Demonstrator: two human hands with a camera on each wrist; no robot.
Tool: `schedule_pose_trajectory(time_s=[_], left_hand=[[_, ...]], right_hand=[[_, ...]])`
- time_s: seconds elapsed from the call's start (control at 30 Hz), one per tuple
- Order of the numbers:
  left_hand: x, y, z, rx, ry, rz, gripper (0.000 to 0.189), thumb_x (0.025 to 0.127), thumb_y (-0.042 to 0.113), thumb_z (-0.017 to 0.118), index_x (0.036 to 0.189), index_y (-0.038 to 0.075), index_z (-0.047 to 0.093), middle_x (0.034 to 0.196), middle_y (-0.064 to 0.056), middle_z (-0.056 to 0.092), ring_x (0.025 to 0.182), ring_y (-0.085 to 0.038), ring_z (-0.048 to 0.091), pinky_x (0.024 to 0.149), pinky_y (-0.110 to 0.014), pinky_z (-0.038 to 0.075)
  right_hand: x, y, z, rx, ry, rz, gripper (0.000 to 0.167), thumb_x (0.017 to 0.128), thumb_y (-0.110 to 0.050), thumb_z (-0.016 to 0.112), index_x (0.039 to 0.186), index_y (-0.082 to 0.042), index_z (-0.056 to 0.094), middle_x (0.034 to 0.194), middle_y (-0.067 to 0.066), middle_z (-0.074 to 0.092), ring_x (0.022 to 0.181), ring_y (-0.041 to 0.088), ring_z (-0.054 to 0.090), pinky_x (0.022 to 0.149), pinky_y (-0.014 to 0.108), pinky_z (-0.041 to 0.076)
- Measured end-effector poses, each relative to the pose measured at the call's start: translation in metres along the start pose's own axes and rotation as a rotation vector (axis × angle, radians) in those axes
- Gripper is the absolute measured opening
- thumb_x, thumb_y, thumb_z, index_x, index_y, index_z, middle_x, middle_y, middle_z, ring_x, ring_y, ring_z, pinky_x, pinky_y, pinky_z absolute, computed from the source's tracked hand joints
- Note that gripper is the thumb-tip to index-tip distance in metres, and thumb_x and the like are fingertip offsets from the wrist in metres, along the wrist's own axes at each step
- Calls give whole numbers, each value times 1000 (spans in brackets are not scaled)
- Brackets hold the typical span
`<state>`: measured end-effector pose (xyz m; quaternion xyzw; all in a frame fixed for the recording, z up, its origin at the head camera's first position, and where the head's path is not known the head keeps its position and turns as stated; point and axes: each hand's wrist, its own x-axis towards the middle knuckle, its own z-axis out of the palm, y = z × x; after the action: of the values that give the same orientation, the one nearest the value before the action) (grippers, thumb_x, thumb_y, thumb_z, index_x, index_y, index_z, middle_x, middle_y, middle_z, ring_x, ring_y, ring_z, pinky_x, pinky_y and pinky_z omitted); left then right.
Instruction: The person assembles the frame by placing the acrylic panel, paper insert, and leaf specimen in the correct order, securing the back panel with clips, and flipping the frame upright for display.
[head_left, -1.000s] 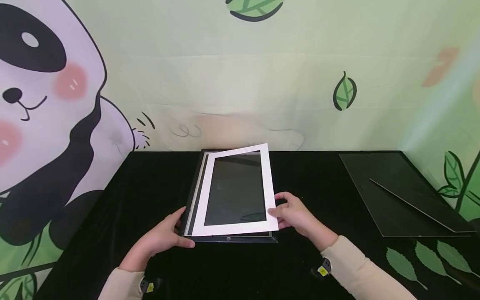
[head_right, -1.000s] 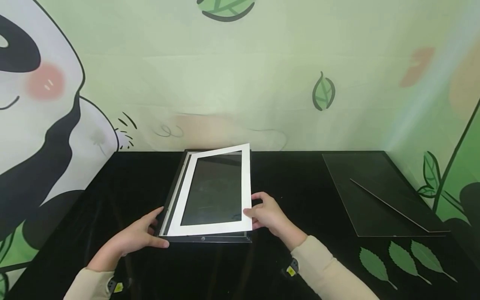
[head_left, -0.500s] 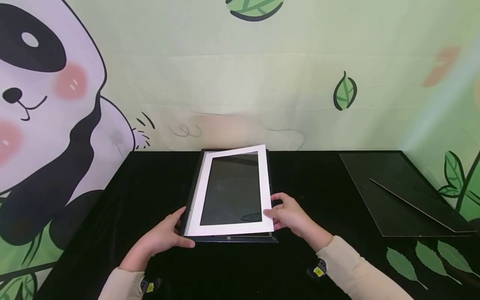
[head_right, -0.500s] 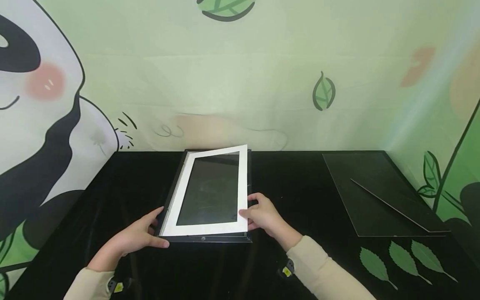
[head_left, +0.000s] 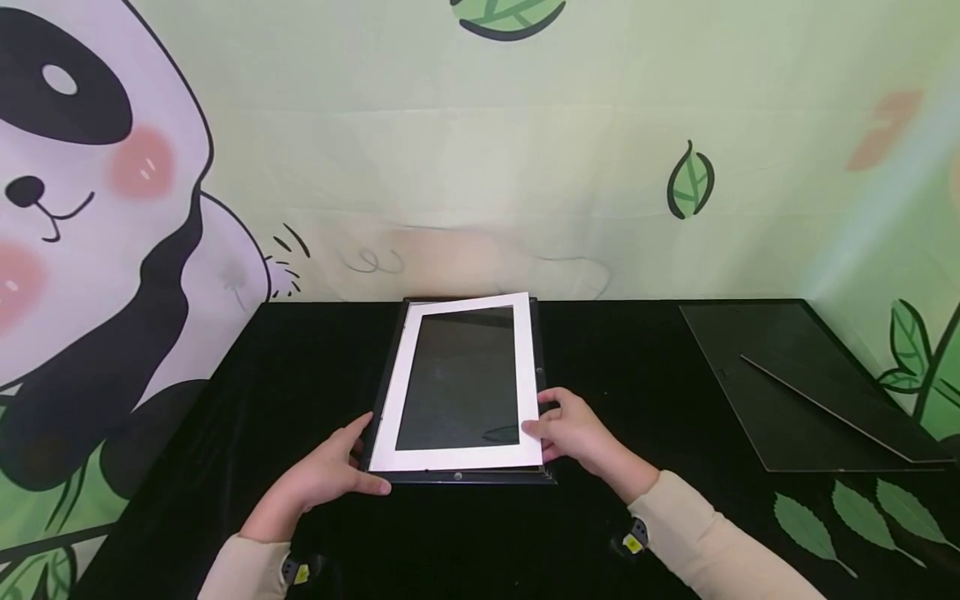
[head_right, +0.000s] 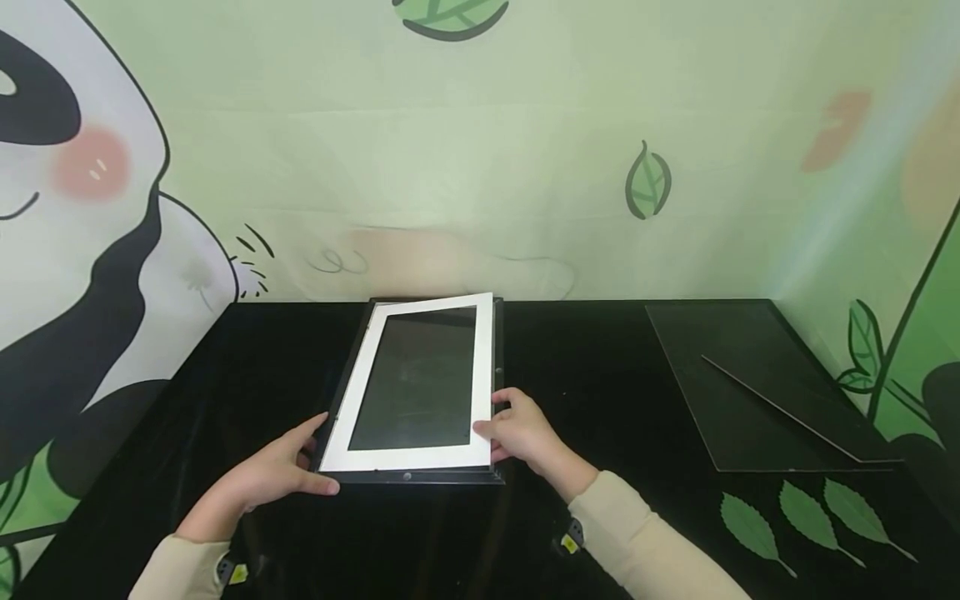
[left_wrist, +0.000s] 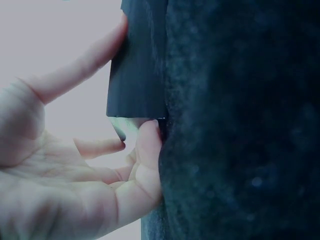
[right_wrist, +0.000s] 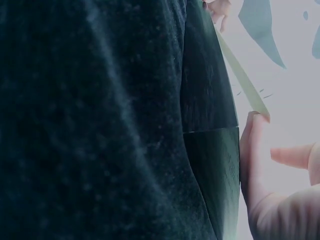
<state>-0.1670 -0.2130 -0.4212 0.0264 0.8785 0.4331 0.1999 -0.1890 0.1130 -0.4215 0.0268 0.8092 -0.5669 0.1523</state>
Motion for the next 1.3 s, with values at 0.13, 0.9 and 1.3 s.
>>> schedule_pose_trajectory(time_s=[0.13, 0.9, 1.3], left_hand=[[0, 1, 0, 11, 3, 0, 103, 69, 13, 87, 149, 1, 24, 125, -25, 42, 91, -27, 56, 76, -42, 51], [1, 1, 0, 7, -6, 8, 101, 69, 11, 86, 149, 0, 25, 124, -24, 46, 89, -26, 59, 78, -43, 51], [-1, 3, 0, 14, -1, 16, 101, 69, 12, 86, 149, 1, 26, 123, -23, 45, 90, -26, 58, 76, -42, 51]], right_hand=[[1, 0, 0, -21, 3, -13, 51, 88, -8, 69, 130, 3, 43, 85, 13, 67, 64, 19, 66, 60, 33, 57], [-2, 3, -1, -204, 70, -128, 53, 82, -6, 75, 128, 9, 53, 76, 8, 57, 53, 14, 58, 52, 27, 53], [-1, 4, -5, -166, 70, -138, 51, 79, -4, 77, 123, 10, 55, 77, 9, 61, 54, 14, 60, 53, 29, 54]])
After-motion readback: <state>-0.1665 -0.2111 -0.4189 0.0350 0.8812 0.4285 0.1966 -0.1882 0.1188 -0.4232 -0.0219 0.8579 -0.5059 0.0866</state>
